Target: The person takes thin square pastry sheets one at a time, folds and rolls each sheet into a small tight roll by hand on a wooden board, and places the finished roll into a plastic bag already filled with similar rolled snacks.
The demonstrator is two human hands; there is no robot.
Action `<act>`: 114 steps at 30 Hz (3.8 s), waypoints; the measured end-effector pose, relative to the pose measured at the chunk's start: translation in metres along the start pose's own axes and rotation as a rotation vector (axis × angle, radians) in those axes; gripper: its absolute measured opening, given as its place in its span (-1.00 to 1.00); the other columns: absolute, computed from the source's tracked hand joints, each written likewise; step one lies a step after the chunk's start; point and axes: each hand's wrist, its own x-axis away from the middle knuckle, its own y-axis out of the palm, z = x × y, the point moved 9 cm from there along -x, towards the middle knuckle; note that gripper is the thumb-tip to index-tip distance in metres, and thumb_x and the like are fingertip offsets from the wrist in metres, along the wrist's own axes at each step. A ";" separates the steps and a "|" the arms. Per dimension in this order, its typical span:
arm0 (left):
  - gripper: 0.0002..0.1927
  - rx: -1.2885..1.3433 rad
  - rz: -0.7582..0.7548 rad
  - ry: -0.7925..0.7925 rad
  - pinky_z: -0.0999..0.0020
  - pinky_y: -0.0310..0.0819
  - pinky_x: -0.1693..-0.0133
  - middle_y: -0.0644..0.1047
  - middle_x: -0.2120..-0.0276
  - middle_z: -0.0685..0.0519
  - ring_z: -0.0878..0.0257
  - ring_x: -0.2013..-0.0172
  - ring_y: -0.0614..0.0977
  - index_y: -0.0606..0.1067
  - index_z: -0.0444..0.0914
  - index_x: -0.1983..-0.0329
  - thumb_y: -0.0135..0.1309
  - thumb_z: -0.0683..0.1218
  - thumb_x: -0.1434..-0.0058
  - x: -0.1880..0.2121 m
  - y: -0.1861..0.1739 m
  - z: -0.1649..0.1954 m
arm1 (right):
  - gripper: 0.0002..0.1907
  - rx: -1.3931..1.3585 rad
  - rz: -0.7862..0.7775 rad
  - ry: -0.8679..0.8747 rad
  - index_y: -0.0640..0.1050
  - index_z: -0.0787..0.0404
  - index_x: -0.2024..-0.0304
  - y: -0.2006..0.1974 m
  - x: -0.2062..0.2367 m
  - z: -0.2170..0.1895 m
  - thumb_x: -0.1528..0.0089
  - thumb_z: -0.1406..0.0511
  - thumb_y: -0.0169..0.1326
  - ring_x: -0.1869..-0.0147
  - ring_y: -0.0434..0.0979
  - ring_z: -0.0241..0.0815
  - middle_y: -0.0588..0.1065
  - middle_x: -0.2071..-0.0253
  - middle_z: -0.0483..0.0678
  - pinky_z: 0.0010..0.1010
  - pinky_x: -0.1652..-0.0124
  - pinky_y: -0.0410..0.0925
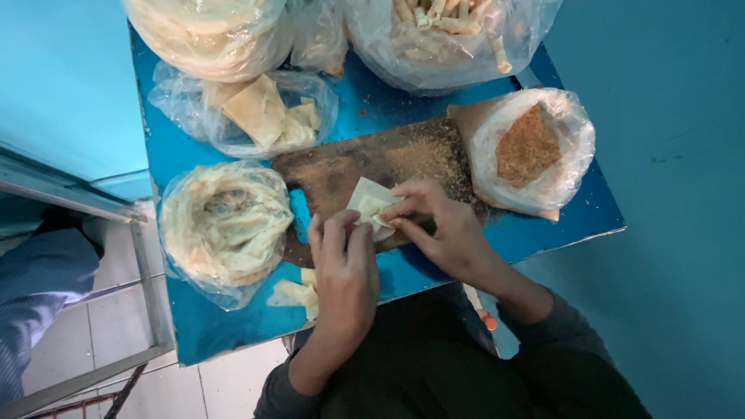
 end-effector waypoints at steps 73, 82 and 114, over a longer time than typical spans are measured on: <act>-0.89 -0.102 -0.312 0.228 -0.32 -0.03 -0.21 0.36 -0.07 -0.18 -0.18 -0.12 0.32 0.55 -0.37 0.30 0.13 -0.21 -0.13 -0.055 0.015 -0.012 | -0.81 0.428 -0.087 -0.332 0.62 0.02 0.34 -0.007 -0.039 -0.021 -0.12 0.16 0.37 -0.16 0.31 0.03 0.32 0.03 -0.02 -0.10 -0.09 0.19; -0.86 0.011 -0.222 0.050 -0.10 0.10 -0.16 0.42 -0.16 -0.15 -0.19 -0.13 0.32 0.58 -0.29 0.32 0.23 -0.21 -0.03 -0.054 0.011 -0.029 | -0.83 0.397 -0.020 -0.324 0.65 -0.02 0.31 -0.009 -0.041 -0.026 -0.09 0.21 0.38 -0.25 0.26 0.07 0.29 -0.11 0.01 -0.10 -0.17 0.15; -0.82 -0.144 -0.218 0.270 -0.40 -0.05 -0.30 0.28 -0.23 -0.29 -0.23 -0.22 0.28 0.52 -0.34 0.19 0.11 -0.18 -0.16 -0.048 0.011 -0.022 | -0.85 0.627 0.046 -0.428 0.63 0.02 0.20 -0.006 -0.034 -0.035 -0.22 0.19 0.31 -0.35 0.28 0.11 0.36 -0.27 0.02 0.02 -0.26 0.12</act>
